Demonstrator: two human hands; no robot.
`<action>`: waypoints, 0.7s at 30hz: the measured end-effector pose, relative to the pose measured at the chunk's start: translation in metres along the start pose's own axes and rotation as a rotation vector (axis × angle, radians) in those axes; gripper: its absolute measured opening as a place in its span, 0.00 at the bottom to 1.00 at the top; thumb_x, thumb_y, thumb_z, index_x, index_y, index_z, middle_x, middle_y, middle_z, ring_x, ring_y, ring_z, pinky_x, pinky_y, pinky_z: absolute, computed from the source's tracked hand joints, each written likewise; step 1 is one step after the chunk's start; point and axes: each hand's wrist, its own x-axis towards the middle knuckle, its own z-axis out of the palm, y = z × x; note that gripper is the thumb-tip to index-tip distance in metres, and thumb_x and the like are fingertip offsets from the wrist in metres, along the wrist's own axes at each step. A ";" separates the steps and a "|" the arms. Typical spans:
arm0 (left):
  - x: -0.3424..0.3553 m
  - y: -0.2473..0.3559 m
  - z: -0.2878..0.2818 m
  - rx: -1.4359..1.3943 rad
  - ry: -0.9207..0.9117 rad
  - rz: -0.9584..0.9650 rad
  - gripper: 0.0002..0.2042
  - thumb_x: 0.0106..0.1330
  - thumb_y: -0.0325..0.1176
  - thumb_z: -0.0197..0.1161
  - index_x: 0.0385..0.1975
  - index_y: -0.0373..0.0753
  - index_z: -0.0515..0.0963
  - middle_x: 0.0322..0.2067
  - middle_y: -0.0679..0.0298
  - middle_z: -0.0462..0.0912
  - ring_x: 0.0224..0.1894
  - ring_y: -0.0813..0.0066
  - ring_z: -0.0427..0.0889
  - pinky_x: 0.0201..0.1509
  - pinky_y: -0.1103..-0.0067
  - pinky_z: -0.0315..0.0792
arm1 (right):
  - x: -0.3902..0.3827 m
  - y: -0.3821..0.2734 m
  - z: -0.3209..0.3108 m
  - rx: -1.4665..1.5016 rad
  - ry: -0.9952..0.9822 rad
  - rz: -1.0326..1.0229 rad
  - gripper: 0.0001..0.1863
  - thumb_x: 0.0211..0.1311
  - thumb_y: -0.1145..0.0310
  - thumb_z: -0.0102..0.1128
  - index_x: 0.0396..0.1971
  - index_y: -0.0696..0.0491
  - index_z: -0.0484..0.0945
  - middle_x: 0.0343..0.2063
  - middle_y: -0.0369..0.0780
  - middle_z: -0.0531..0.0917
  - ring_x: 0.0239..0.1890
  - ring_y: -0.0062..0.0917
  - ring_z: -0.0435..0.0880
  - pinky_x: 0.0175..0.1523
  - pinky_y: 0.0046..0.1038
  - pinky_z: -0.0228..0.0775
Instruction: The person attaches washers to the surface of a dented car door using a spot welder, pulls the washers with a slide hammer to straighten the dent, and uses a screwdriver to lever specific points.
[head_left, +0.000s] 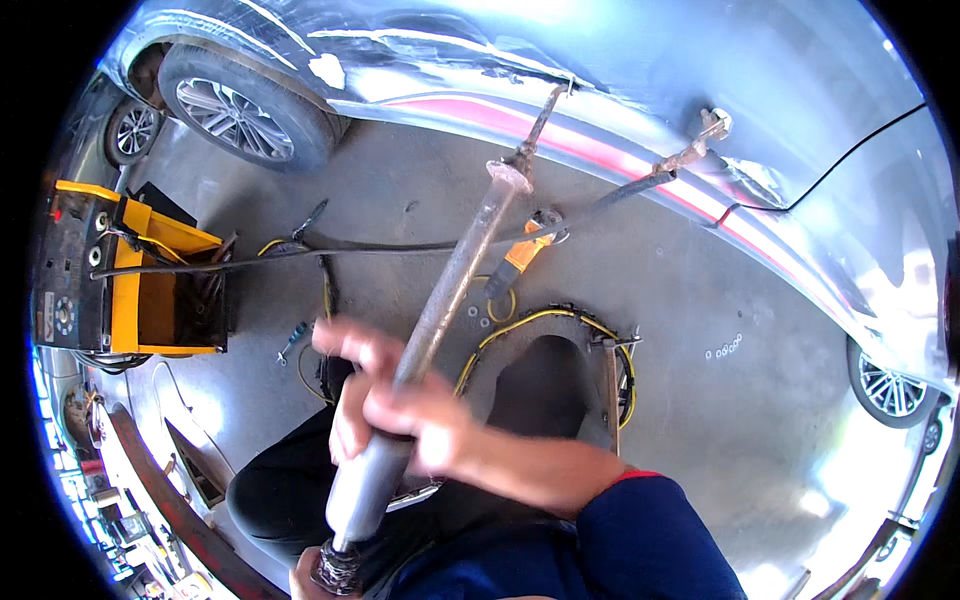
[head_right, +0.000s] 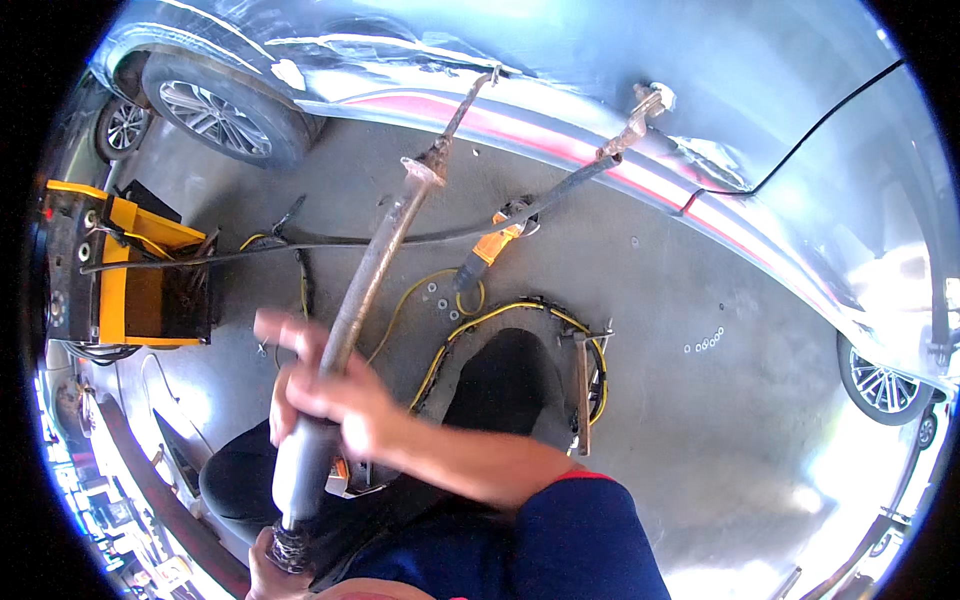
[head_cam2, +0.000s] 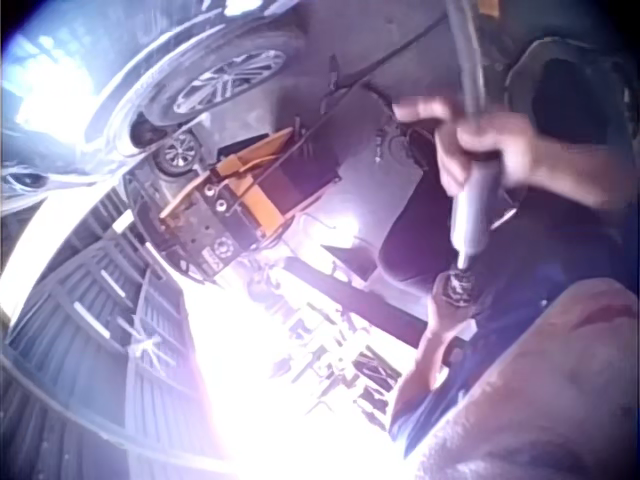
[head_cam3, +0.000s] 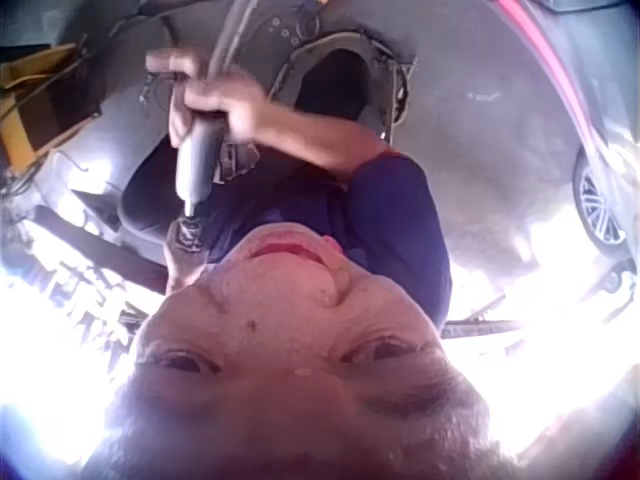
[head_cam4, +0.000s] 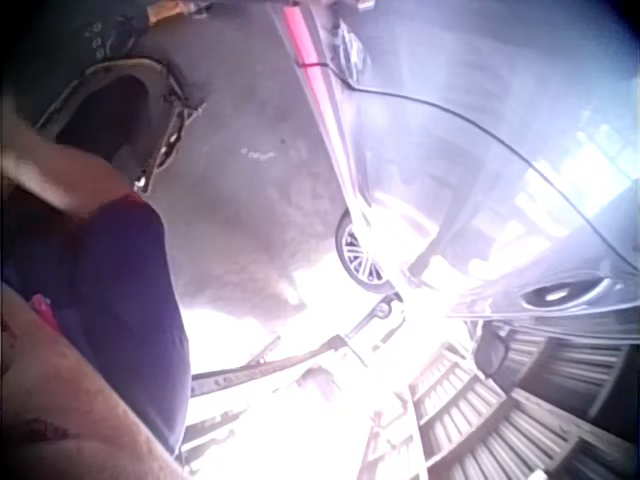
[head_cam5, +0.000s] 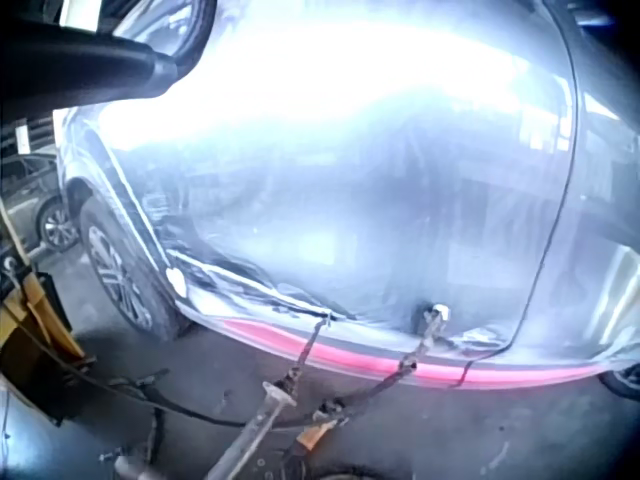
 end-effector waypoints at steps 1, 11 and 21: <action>0.008 -0.025 0.009 -0.063 -0.033 0.009 0.21 0.47 0.18 0.62 0.46 0.33 0.75 0.31 0.66 0.79 0.32 0.79 0.78 0.37 0.81 0.73 | 0.007 -0.020 -0.016 -0.001 -0.029 -0.068 0.35 0.67 0.57 0.53 0.71 0.53 0.56 0.25 0.38 0.78 0.33 0.29 0.81 0.44 0.37 0.73; -0.024 -0.069 -0.011 0.210 -0.077 -0.121 0.25 0.51 0.22 0.66 0.53 0.32 0.73 0.29 0.66 0.79 0.29 0.81 0.76 0.32 0.80 0.72 | -0.035 0.102 0.017 -0.019 -0.011 0.225 0.06 0.65 0.73 0.61 0.39 0.54 0.75 0.28 0.33 0.77 0.34 0.16 0.79 0.43 0.23 0.71; 0.031 -0.053 -0.024 0.267 -0.240 -0.064 0.22 0.51 0.29 0.74 0.46 0.34 0.74 0.31 0.61 0.83 0.33 0.78 0.81 0.38 0.78 0.76 | -0.059 0.083 -0.007 -0.182 0.100 0.264 0.06 0.65 0.74 0.60 0.40 0.56 0.78 0.37 0.36 0.80 0.43 0.21 0.79 0.53 0.28 0.69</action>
